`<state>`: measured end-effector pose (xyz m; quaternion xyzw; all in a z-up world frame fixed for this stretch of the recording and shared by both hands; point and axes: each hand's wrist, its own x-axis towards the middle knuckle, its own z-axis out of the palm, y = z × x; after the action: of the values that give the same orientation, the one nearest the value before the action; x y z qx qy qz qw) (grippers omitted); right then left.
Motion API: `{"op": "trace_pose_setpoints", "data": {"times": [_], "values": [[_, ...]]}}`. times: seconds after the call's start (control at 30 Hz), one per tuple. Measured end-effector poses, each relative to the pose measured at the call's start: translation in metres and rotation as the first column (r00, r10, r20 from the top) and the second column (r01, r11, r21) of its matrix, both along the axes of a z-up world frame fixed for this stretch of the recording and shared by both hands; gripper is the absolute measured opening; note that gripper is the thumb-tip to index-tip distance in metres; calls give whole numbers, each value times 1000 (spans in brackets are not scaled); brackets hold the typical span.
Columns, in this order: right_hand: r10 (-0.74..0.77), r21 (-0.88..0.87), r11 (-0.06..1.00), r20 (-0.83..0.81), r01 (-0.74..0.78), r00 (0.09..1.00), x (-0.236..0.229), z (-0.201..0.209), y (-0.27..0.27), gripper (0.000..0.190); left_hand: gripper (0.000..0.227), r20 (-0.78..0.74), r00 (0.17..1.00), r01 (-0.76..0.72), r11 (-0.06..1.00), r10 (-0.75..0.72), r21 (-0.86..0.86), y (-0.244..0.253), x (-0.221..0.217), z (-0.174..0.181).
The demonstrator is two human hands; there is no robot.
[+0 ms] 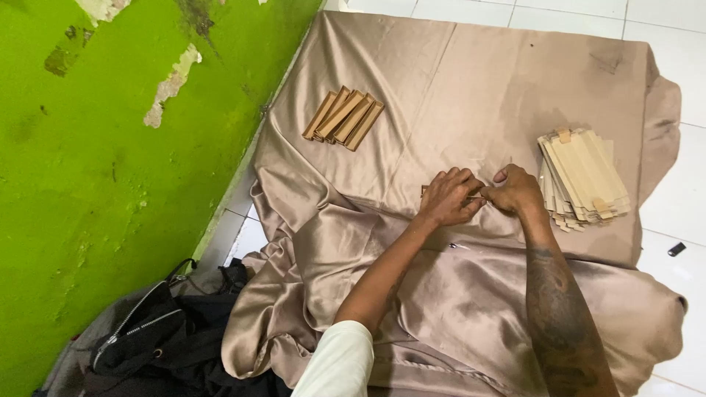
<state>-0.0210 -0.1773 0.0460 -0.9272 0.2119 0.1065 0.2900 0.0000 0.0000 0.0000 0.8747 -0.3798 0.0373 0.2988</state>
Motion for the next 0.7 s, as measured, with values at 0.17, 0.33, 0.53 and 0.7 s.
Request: {"op": "trace_pose_setpoints", "data": {"times": [0.17,0.33,0.53,0.7], "values": [[20,18,1000,-11,-20,1000,-2,-1,1,48,30,3,1000,14,1000,-14,-25,1,0,-6],[99,272,954,118,-128,988,-36,12,-7,53,30,6,1000,25,998,-25,-52,3,1,0],[160,297,899,462,-322,872,-62,1,-6,49,24,32,998,53,998,-51,-41,5,5,-13],[113,251,921,561,-298,820,-58,-25,-13,31,24,93,994,-65,992,56,104,57,21,2]]}}
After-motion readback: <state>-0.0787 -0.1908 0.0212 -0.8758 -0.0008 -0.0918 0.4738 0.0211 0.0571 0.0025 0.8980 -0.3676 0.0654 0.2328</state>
